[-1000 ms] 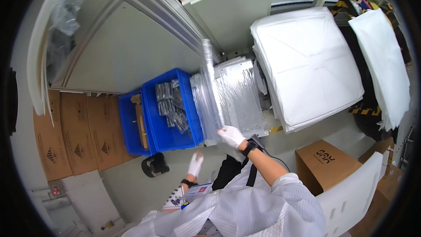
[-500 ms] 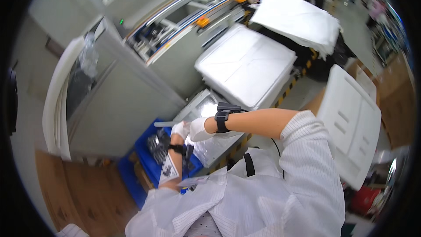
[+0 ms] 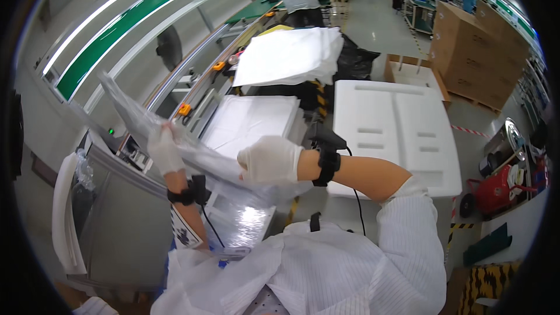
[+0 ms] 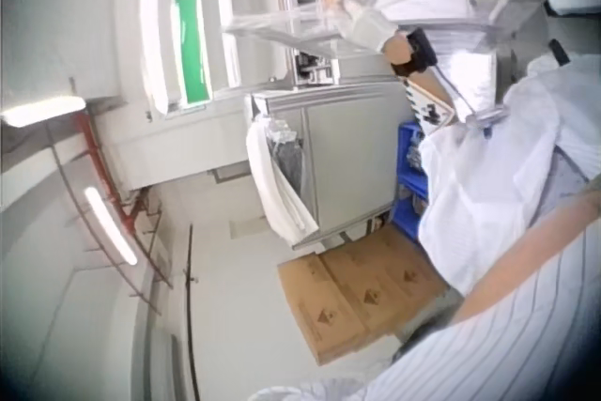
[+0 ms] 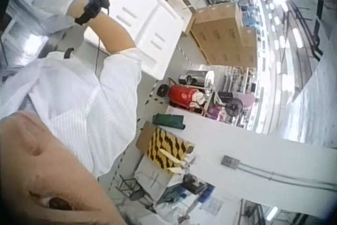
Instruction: The recorder is assembling the interior padding of a large battery storage box, unwrapping a plastic housing, and placing battery components and brackets into the box on a factory floor.
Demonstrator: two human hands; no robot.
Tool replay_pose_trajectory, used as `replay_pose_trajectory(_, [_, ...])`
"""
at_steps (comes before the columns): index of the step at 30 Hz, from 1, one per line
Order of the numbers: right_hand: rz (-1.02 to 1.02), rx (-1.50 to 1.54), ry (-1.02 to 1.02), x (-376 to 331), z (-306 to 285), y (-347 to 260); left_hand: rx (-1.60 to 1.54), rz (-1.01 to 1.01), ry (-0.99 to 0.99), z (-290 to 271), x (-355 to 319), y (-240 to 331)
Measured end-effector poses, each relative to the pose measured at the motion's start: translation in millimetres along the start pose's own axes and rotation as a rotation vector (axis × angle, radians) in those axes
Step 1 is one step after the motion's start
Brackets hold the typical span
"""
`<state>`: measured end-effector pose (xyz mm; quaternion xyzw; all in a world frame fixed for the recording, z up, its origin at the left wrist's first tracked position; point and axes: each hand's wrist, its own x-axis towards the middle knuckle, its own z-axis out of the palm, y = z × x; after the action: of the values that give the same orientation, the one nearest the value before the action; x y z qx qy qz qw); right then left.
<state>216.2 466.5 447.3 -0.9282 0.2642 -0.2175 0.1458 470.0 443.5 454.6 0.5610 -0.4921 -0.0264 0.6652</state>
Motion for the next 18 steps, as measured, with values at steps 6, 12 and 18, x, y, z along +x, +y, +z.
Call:
replay_pose_trajectory(6, [0.176,-0.367,0.422,-138,-121,49,-0.569,0.086,-0.142,159,-35,155])
replay_pose_trajectory(12, [0.108,-1.162,0.560,-264,-190,101,-1.088,-0.027,-0.389,291,-117,214])
replay_pose_trajectory(18, [0.306,-1.246,0.424,-394,-137,186,-1.322,-0.569,-0.936,399,-249,114])
